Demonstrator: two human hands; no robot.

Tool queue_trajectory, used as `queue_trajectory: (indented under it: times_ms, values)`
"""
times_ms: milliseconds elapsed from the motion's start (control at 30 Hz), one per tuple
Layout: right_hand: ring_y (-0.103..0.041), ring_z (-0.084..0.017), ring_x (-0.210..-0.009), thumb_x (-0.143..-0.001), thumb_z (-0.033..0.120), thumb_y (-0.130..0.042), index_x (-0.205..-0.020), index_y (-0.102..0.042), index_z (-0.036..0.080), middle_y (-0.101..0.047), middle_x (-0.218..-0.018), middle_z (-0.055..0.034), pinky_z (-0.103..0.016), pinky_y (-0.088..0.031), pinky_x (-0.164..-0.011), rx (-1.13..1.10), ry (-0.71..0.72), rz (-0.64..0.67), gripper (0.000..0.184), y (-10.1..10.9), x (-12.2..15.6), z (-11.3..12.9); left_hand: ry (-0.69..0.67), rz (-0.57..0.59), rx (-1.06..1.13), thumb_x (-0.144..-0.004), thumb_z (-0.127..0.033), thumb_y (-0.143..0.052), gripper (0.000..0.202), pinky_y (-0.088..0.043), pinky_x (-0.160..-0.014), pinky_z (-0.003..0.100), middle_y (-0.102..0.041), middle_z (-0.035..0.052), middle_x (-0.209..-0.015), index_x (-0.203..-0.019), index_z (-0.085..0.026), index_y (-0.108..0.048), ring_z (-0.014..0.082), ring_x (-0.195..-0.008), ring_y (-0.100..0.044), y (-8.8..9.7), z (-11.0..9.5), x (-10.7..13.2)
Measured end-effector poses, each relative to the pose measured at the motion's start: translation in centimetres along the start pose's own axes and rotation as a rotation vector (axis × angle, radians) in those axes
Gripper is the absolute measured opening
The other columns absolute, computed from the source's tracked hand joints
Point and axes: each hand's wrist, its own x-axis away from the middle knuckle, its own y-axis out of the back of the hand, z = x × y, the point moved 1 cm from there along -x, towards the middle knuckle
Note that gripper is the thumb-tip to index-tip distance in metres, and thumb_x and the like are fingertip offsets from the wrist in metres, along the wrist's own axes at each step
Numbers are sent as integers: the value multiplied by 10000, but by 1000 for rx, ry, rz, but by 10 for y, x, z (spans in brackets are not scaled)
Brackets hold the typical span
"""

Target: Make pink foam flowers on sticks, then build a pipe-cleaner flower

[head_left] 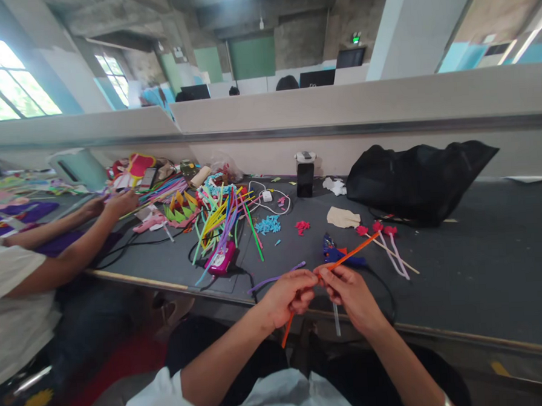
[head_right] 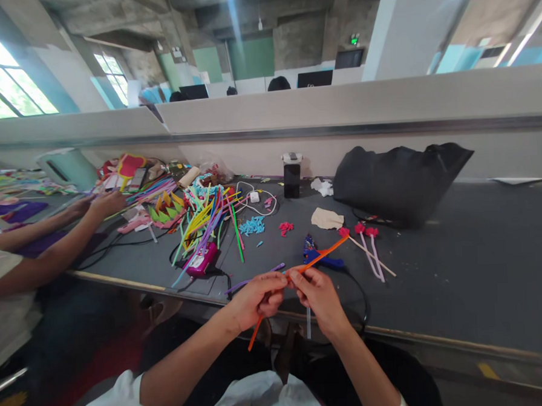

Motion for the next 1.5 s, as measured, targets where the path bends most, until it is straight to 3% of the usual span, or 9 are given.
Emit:
queue_trajectory:
  times_ms: [133,333,533,733,900,1067,1167,1333,1500]
  values:
    - [-390,-74,-501,-687,502,-777,-876,-710,142,-523,-584,22,-192,-238,-416,-20,8,-17,412,6,-1,6,-25,8,-73,-726,-324,-707,202,-86,-371,209,-353,-115,-392,-795,-155,-622,22,-315,-185,-1,0,4]
    - [-380,-64,-492,-663,492,-799,-838,-727,136,-499,-577,28,-200,-229,-414,-31,49,-101,403,21,-3,18,34,15,-62,-695,-320,-718,258,-191,-369,195,-585,-20,-565,-850,-120,-670,50,-380,-434,-4,-2,7]
    - [-398,-78,-505,-675,486,-792,-842,-739,145,-512,-590,21,-205,-254,-420,-24,61,-105,383,17,-3,14,-61,-16,-22,-715,-282,-708,192,-108,-365,204,-544,-31,-505,-801,-113,-674,23,-332,-310,-6,0,1]
    - [-394,-87,-524,-657,481,-804,-821,-723,159,-493,-604,19,-208,-244,-408,-39,117,-167,370,37,-9,18,-46,-2,67,-707,-239,-741,191,-122,-376,179,-556,-11,-589,-821,-91,-704,5,-380,-337,-1,-4,4]
    - [-383,-83,-500,-676,495,-779,-790,-713,168,-473,-577,32,-213,-256,-409,37,147,-174,354,43,-9,9,-161,31,222,-693,-222,-779,218,-201,-379,166,-535,-12,-655,-851,-90,-707,9,-432,-369,-1,-14,4]
    - [-440,-110,-522,-716,461,-741,-727,-721,191,-573,-596,10,-243,-342,-476,232,206,-141,270,25,5,-8,-316,-53,325,-699,-227,-801,252,-306,-449,147,-540,-8,-724,-911,-113,-727,12,-507,-414,-3,-16,-1]
    - [-510,-142,-598,-730,397,-734,-687,-726,212,-625,-640,-1,-260,-401,-576,353,255,-94,190,10,18,-12,-379,-152,250,-698,-269,-810,313,-307,-472,160,-551,-4,-731,-969,-129,-742,24,-524,-417,-3,-10,-6]
    - [-497,-135,-573,-845,336,-605,-718,-683,219,-575,-643,5,-245,-386,-557,635,403,-20,188,-4,32,-7,-441,-351,-36,-705,-359,-788,319,-273,-485,197,-605,12,-752,-956,-163,-769,50,-525,-355,0,4,-15]
    - [-515,-130,-584,-897,279,-522,-725,-621,218,-552,-653,11,-232,-394,-562,889,498,7,207,-5,39,5,-635,-365,-485,-824,-318,-663,181,-398,-670,250,-617,42,-824,-924,-227,-782,150,-735,-518,0,5,-16]
